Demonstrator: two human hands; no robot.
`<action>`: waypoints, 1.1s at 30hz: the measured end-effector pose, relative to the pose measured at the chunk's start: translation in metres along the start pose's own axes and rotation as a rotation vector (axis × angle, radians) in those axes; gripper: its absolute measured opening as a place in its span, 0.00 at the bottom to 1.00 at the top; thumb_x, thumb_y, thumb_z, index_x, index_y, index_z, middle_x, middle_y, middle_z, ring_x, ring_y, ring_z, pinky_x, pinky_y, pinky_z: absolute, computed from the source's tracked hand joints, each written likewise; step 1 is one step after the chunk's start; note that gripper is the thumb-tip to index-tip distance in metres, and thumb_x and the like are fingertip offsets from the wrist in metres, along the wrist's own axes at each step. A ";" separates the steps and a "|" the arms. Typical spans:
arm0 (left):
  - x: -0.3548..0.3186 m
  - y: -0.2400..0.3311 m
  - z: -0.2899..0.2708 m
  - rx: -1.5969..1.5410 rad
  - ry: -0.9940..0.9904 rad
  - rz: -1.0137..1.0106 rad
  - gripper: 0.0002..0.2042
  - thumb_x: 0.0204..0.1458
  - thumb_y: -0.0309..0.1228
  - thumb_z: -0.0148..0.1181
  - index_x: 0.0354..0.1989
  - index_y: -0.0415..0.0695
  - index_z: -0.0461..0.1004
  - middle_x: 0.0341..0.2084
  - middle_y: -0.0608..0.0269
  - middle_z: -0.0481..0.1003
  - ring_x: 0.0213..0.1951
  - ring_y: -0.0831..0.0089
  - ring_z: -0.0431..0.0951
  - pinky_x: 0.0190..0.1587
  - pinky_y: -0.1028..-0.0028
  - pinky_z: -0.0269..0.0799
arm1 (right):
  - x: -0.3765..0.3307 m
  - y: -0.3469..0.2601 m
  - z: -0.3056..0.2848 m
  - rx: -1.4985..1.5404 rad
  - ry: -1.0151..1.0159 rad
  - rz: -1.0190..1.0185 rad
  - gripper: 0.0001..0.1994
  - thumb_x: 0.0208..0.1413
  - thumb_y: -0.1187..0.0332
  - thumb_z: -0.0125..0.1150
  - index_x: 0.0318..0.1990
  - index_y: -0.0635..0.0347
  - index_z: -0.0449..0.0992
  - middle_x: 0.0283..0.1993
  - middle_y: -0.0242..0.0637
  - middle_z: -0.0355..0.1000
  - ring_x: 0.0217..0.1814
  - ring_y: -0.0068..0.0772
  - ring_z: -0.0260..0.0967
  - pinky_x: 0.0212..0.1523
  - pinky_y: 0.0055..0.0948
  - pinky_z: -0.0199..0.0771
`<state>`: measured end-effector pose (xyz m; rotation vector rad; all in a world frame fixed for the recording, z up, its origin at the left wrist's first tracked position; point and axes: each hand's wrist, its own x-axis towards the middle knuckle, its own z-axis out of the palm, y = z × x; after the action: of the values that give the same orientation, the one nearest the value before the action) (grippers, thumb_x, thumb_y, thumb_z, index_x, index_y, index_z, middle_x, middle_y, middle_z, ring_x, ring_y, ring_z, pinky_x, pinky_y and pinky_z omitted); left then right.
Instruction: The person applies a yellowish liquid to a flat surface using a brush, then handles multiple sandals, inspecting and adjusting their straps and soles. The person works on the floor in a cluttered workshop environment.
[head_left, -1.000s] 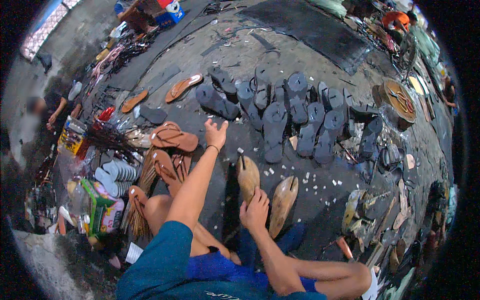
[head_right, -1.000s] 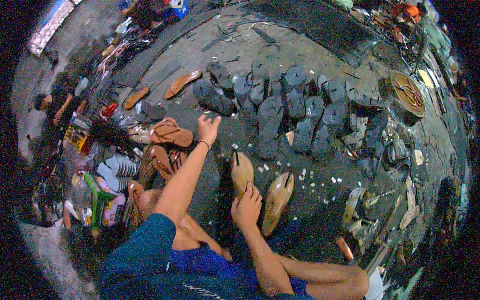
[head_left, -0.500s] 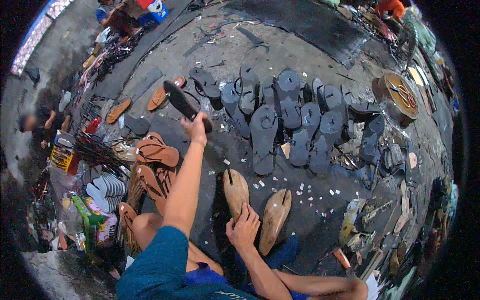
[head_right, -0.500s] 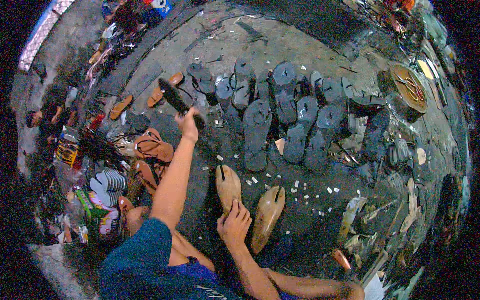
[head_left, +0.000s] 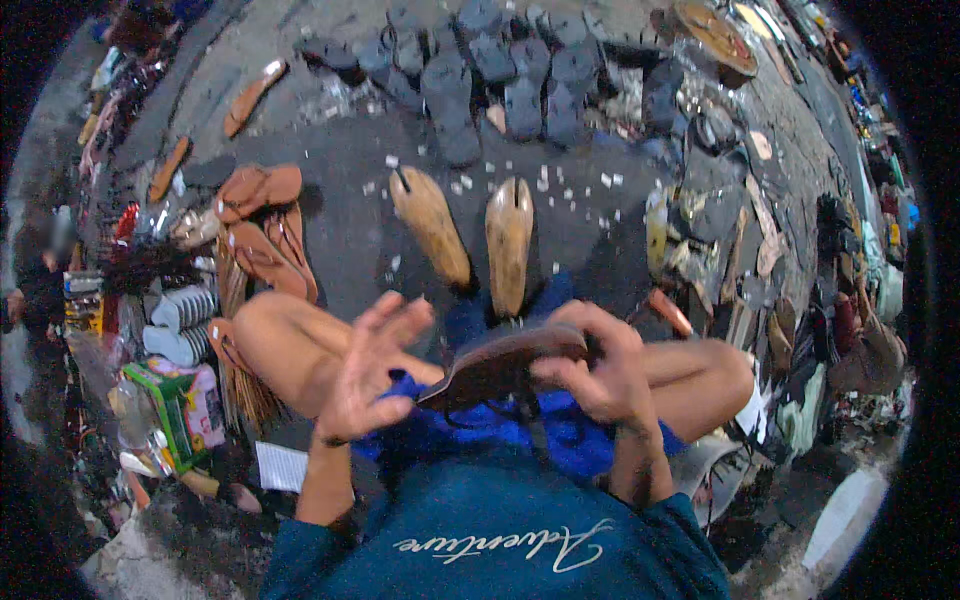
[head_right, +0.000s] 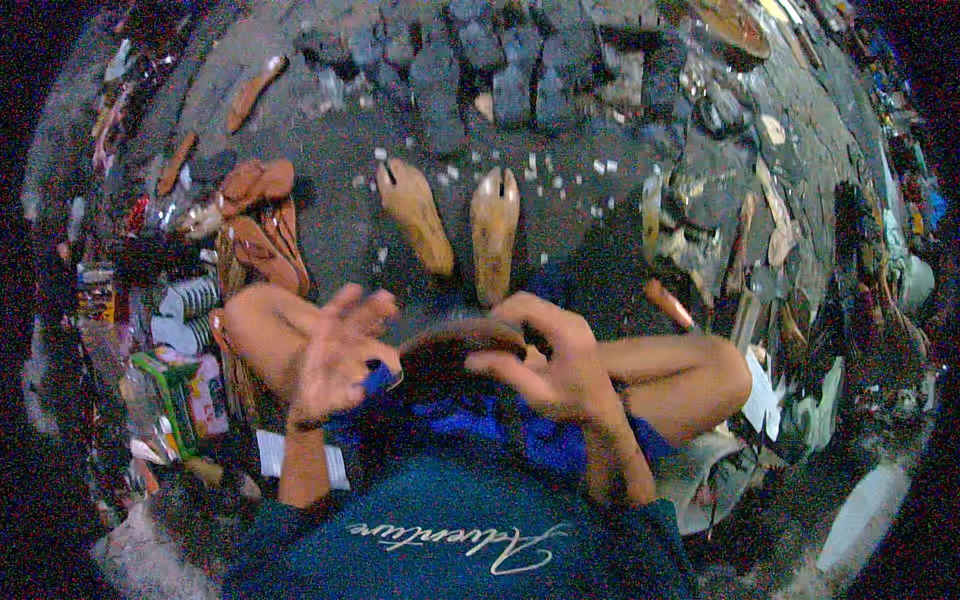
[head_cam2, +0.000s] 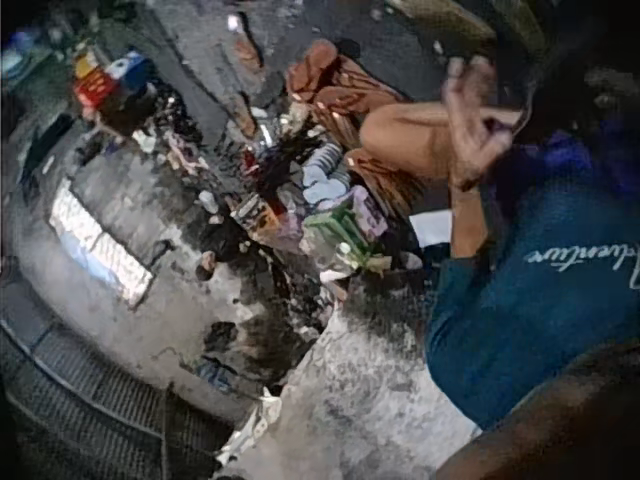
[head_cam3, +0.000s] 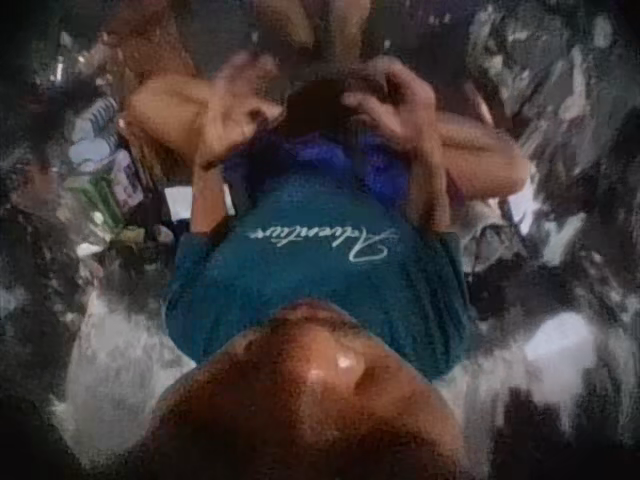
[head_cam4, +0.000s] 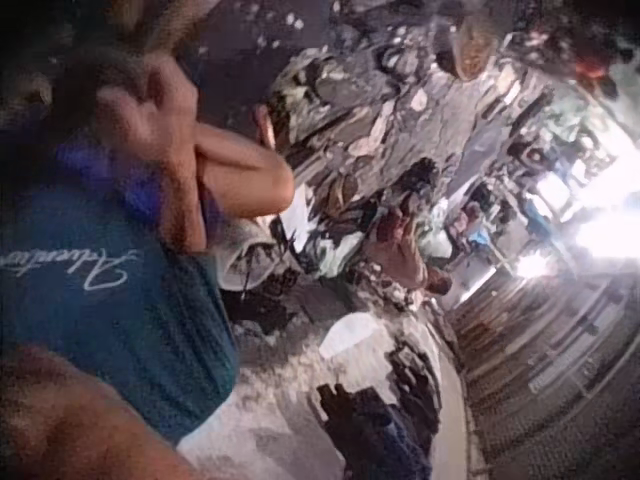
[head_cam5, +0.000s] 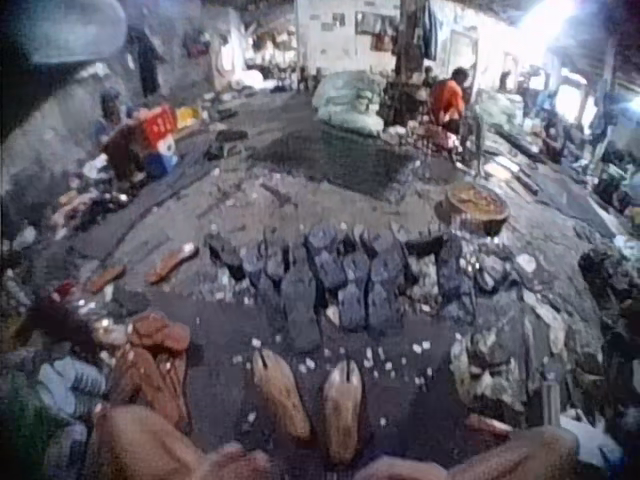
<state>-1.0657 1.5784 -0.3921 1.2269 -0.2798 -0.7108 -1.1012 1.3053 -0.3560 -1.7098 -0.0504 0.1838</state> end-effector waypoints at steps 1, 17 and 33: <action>-0.010 0.013 0.004 0.316 0.035 0.130 0.43 0.39 0.27 0.64 0.64 0.38 0.45 0.61 0.48 0.55 0.62 0.61 0.57 0.63 0.65 0.50 | -0.019 0.009 0.006 0.057 -0.003 -0.139 0.09 0.48 0.71 0.63 0.37 0.63 0.74 0.35 0.38 0.73 0.37 0.31 0.72 0.38 0.29 0.74; -0.075 0.026 0.057 0.520 -0.058 0.201 0.17 0.37 0.21 0.65 0.40 0.36 0.75 0.39 0.52 0.76 0.41 0.60 0.77 0.47 0.63 0.73 | -0.073 -0.022 0.043 -0.156 -0.400 -0.212 0.29 0.33 0.63 0.62 0.51 0.56 0.71 0.49 0.43 0.65 0.52 0.46 0.66 0.52 0.39 0.69; -0.049 0.027 0.057 0.506 0.815 0.267 0.22 0.41 0.18 0.64 0.47 0.37 0.66 0.39 0.55 0.73 0.39 0.68 0.77 0.42 0.71 0.74 | 0.042 0.063 0.083 0.408 0.021 0.035 0.36 0.43 0.58 0.70 0.57 0.65 0.59 0.55 0.42 0.61 0.57 0.35 0.60 0.54 0.35 0.63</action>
<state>-1.1252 1.5702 -0.3391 1.8119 0.0686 0.1401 -1.0764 1.3828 -0.4338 -1.3061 0.0315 0.1873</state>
